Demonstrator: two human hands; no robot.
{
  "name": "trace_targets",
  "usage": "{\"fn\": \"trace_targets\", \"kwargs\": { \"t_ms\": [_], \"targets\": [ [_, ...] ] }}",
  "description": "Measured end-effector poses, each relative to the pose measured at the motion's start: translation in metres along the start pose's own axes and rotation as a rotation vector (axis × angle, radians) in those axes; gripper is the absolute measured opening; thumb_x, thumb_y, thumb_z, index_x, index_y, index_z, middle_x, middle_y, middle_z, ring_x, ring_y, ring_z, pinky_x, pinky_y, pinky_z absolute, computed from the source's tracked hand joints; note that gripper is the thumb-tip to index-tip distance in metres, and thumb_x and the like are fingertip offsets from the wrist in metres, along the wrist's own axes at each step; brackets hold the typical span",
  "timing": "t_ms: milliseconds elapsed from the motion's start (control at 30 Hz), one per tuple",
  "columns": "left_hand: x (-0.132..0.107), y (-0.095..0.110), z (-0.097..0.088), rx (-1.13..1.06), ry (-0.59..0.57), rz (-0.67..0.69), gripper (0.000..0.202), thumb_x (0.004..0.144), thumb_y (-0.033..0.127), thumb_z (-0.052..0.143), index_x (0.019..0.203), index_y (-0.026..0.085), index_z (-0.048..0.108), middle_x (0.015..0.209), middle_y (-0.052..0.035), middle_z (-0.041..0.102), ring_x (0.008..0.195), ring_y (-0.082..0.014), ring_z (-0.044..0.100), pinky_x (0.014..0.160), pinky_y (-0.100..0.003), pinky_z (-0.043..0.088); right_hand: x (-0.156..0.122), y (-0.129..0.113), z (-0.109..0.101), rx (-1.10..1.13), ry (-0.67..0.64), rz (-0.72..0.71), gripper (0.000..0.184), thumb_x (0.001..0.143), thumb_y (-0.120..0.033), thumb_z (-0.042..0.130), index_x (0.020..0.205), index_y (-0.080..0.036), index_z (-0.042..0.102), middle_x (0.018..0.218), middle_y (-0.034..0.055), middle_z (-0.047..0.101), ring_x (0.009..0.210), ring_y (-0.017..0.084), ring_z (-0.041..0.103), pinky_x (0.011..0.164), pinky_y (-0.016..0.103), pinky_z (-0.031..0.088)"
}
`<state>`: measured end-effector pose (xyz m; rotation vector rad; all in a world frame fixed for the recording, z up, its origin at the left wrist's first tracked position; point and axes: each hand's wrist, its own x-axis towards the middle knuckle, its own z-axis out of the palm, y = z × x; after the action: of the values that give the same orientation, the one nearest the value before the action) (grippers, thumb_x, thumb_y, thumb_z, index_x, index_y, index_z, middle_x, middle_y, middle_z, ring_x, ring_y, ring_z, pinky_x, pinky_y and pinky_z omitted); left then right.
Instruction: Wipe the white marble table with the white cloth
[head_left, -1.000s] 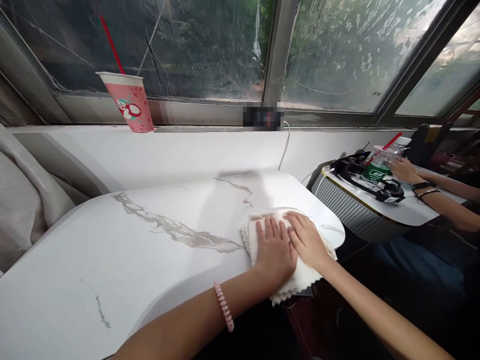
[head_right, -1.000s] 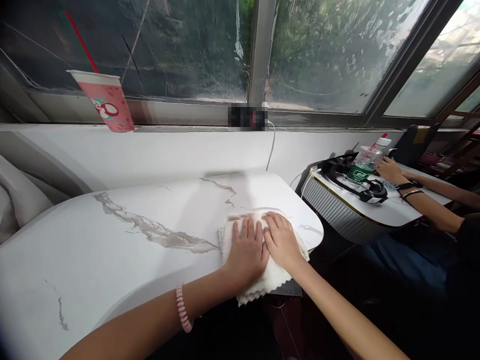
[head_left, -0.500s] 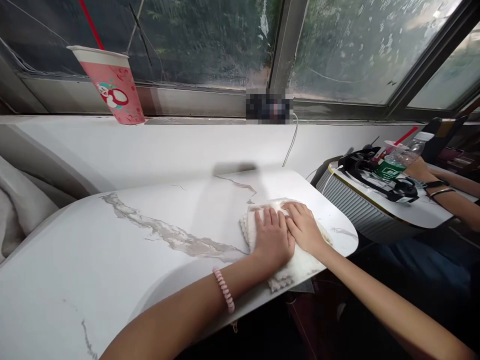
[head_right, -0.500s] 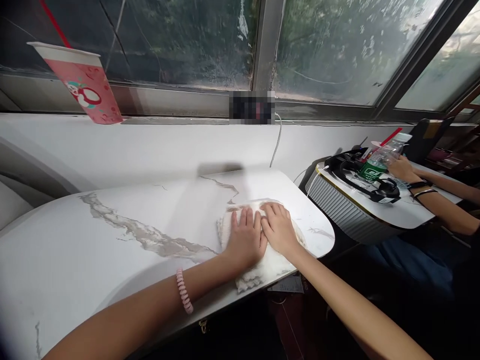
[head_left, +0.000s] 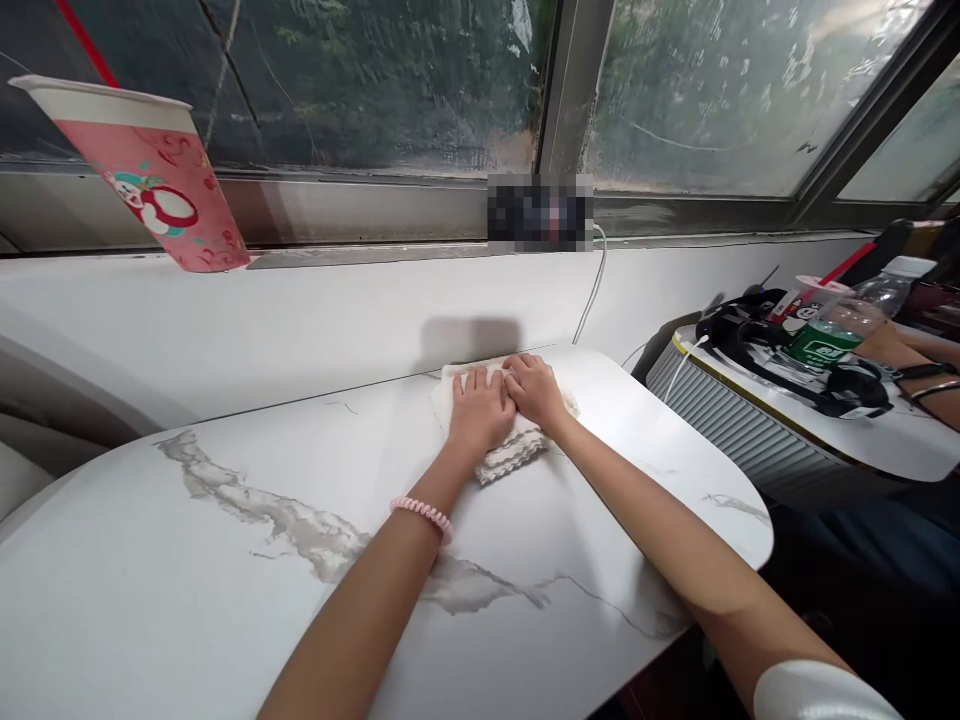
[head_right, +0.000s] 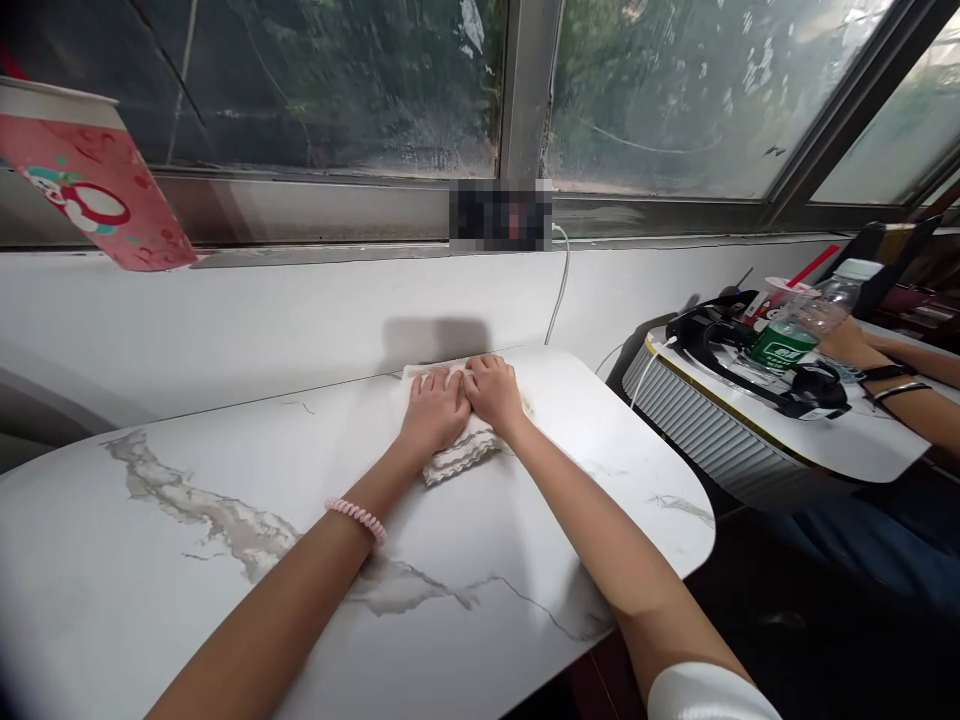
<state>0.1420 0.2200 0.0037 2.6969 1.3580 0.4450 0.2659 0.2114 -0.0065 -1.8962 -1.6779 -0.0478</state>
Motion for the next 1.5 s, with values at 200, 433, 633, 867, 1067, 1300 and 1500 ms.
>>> {"fn": "trace_targets", "kwargs": {
  "t_ms": [200, 433, 633, 867, 1067, 1300, 1500],
  "targets": [
    [0.029, -0.019, 0.006, 0.001, 0.074, -0.029, 0.044, 0.095, 0.029, 0.032, 0.132, 0.015, 0.051, 0.140, -0.0134, 0.053, 0.133, -0.0275, 0.042, 0.117, -0.049, 0.020, 0.034, 0.000, 0.016, -0.010, -0.012, 0.009, 0.024, 0.089, -0.017, 0.039, 0.099, -0.021, 0.061, 0.109, 0.0086, 0.065, 0.107, 0.026, 0.052, 0.093, 0.040, 0.039],
    [0.050, -0.031, 0.010, 0.012, 0.123, -0.035, 0.042, 0.093, 0.027, 0.036, 0.129, 0.016, 0.054, 0.132, -0.0135, 0.058, 0.125, -0.0292, 0.048, 0.113, -0.048, 0.027, 0.059, 0.003, 0.028, -0.093, -0.034, 0.024, 0.026, 0.093, -0.020, 0.039, 0.103, -0.020, 0.063, 0.112, 0.0099, 0.063, 0.109, 0.027, 0.051, 0.095, 0.040, 0.039],
    [0.049, -0.032, 0.012, 0.002, 0.128, -0.030, 0.042, 0.092, 0.028, 0.037, 0.130, 0.017, 0.053, 0.131, -0.0134, 0.058, 0.125, -0.0291, 0.048, 0.113, -0.047, 0.026, 0.057, 0.005, 0.029, -0.146, -0.051, -0.001, 0.030, 0.095, -0.019, 0.037, 0.111, -0.020, 0.062, 0.119, 0.0110, 0.061, 0.113, 0.027, 0.049, 0.096, 0.041, 0.039],
    [0.024, -0.021, 0.007, 0.032, 0.131, -0.050, 0.044, 0.094, 0.030, 0.037, 0.133, 0.015, 0.052, 0.138, -0.0145, 0.054, 0.130, -0.0290, 0.046, 0.115, -0.049, 0.025, 0.028, -0.004, 0.015, -0.077, -0.082, -0.008, 0.038, 0.096, -0.015, 0.035, 0.125, -0.019, 0.060, 0.130, 0.0087, 0.059, 0.122, 0.023, 0.048, 0.104, 0.038, 0.036],
    [-0.020, -0.005, -0.005, 0.052, 0.028, -0.085, 0.051, 0.098, 0.033, 0.033, 0.142, 0.012, 0.044, 0.150, -0.0164, 0.043, 0.141, -0.0289, 0.035, 0.117, -0.054, 0.020, -0.016, -0.019, -0.005, 0.012, -0.107, -0.018, 0.039, 0.096, -0.017, 0.036, 0.127, -0.018, 0.061, 0.134, 0.0090, 0.058, 0.126, 0.023, 0.047, 0.109, 0.038, 0.033],
    [-0.119, 0.025, -0.016, 0.107, 0.018, 0.008, 0.052, 0.097, 0.032, 0.032, 0.143, 0.011, 0.044, 0.150, -0.0178, 0.042, 0.141, -0.0330, 0.035, 0.114, -0.061, 0.022, -0.116, -0.037, -0.037, -0.049, -0.099, -0.154, 0.045, 0.096, -0.019, 0.029, 0.134, -0.013, 0.053, 0.136, 0.0141, 0.054, 0.129, 0.026, 0.043, 0.110, 0.043, 0.033],
    [-0.190, 0.023, -0.027, 0.104, 0.036, 0.221, 0.057, 0.096, 0.039, 0.034, 0.145, 0.011, 0.042, 0.151, -0.0159, 0.041, 0.141, -0.0309, 0.036, 0.115, -0.054, 0.026, -0.193, -0.062, -0.061, -0.069, -0.121, -0.193, 0.051, 0.099, -0.025, 0.029, 0.148, -0.016, 0.038, 0.154, 0.0109, 0.037, 0.146, 0.030, 0.022, 0.119, 0.053, 0.017]
  ]
}}
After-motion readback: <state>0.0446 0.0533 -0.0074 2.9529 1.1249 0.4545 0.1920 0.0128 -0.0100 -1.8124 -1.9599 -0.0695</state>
